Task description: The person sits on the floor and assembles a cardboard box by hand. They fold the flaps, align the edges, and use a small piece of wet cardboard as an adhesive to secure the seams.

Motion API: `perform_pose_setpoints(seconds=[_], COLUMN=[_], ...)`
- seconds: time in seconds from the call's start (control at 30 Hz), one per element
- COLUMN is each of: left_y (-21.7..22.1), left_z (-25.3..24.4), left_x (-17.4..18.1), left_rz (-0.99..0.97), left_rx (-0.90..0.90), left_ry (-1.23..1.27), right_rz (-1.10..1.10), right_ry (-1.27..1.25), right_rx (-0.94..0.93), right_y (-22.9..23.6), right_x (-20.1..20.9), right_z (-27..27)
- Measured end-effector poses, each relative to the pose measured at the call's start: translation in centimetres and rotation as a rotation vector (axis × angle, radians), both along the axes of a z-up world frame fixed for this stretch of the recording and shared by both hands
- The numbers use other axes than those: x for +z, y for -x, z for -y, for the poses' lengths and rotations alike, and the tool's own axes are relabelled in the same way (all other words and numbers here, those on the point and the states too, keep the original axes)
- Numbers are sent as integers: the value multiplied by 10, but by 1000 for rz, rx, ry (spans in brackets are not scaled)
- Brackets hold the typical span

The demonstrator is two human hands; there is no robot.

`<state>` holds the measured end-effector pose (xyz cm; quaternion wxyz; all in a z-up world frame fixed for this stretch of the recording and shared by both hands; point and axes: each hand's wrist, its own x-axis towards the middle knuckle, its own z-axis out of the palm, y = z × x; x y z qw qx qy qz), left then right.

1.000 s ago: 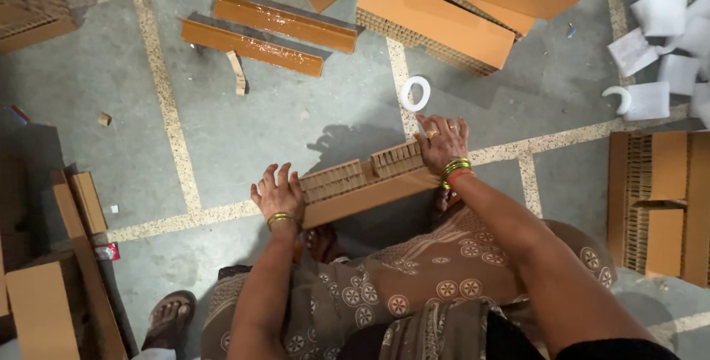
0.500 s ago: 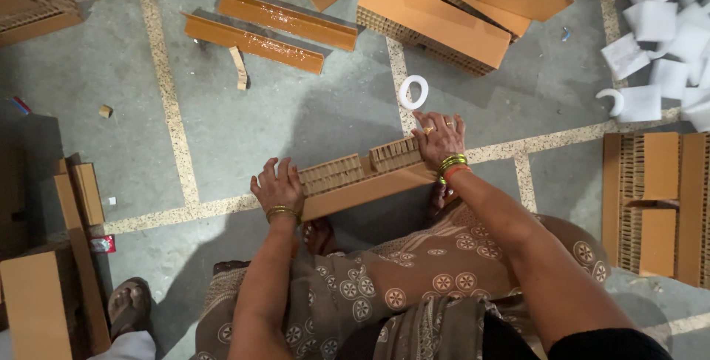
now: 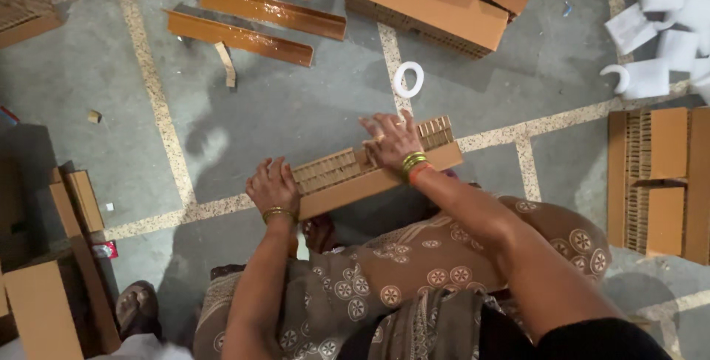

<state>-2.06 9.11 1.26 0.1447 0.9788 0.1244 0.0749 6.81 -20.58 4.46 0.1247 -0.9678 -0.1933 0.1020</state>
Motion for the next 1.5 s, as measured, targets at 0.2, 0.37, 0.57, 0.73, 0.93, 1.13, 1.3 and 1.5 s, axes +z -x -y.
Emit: perform_pose_setpoints(seconds=[0.2, 0.37, 0.57, 0.73, 0.93, 1.13, 1.3, 1.5], left_y=[1, 1, 3, 4, 2, 1, 1, -12], left_z=[-2, -4, -5, -12, -6, -4, -3, 15], left_x=[-5, -10, -10, -7, 12, 15, 18, 27], left_rz=[-9, -8, -87, -44, -100, -79, -91, -328], left_rx=[-12, -28, 13, -30, 5, -13, -4, -227], left_ry=[1, -40, -4, 25, 23, 75, 40, -227], right_rz=[21, -160, -213, -134, -156, -51, 204, 208], right_ry=[29, 32, -11, -87, 174, 170, 1, 1], right_rx=[104, 154, 196, 200, 355, -136, -294, -271], right_y=[14, 25, 35, 47, 23, -11, -9, -7], right_x=[-17, -11, -18, -14, 13, 2, -28, -34], right_z=[-43, -84, -159, -173, -83, 54, 104, 106])
